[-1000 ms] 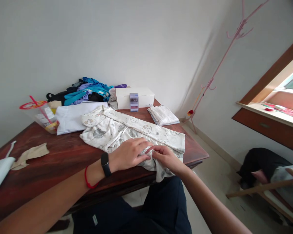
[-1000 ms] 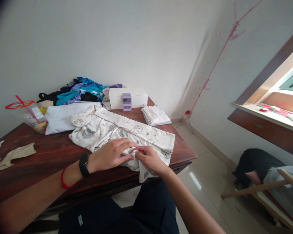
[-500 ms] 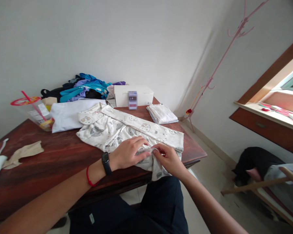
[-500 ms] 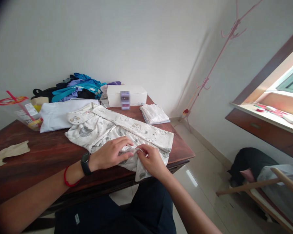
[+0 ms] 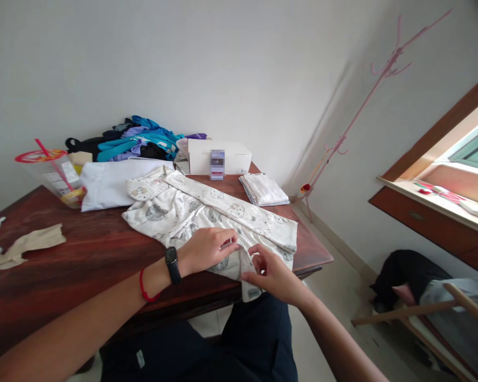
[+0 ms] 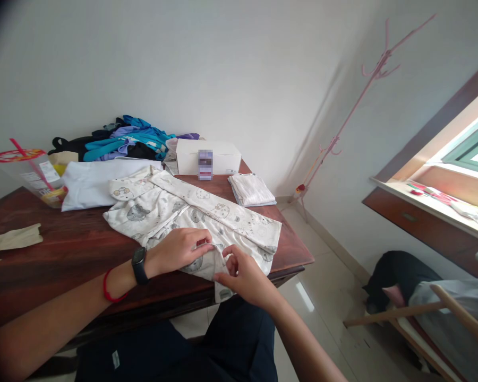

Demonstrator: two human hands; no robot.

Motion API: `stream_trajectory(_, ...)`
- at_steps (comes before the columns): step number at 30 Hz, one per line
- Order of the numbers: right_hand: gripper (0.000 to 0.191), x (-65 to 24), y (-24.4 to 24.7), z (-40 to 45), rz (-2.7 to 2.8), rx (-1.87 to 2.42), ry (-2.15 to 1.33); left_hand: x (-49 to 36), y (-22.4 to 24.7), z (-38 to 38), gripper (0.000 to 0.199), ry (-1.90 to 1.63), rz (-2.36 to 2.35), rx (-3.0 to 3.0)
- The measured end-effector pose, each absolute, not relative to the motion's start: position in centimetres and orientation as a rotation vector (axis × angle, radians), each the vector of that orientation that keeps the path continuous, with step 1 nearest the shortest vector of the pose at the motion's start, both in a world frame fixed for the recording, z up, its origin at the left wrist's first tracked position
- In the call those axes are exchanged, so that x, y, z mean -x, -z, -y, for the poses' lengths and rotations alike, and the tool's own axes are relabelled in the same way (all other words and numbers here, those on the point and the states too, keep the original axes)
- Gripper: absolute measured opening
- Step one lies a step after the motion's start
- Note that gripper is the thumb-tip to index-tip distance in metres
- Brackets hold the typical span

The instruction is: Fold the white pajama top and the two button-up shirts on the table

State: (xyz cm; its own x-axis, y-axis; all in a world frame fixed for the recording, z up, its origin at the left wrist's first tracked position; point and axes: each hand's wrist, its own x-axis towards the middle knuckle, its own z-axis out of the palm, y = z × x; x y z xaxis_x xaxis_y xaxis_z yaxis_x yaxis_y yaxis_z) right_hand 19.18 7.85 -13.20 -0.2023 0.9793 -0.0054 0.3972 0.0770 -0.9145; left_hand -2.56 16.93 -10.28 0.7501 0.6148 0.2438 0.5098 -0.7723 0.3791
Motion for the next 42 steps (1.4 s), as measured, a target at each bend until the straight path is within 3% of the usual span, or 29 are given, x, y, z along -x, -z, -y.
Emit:
stream_trajectory(3,0.025,-20.0,13.0,-7.2,1.696,1.43,-0.999,2.9,10.3,-17.1,0.024,-0.533,-0.909,-2.633)
stream_trajectory(13,0.043,-24.7,12.7,-5.1,1.231,1.419,-1.18,3.7,11.2,-16.7,0.025,-0.533,-0.784,-2.563)
stream_trajectory(18,0.039,-25.2,12.8,-4.1,1.147,1.368,-1.133,8.3,11.2,-16.7,0.049,-0.551,-0.604,-2.676)
stream_trajectory(25,0.035,-24.7,11.5,-3.2,1.099,1.232,-1.071,17.9,12.1,-20.6,0.056,-0.423,-1.078,-2.831)
stream_trajectory(34,0.038,-24.0,10.4,-3.2,0.878,1.116,-1.056,22.2,15.1,-25.8,0.038,-0.5,-1.242,-2.775)
stream_trajectory(42,0.037,-25.4,11.2,-2.7,0.684,1.128,-1.054,22.6,10.7,-24.2,0.034,-0.475,-1.336,-2.862)
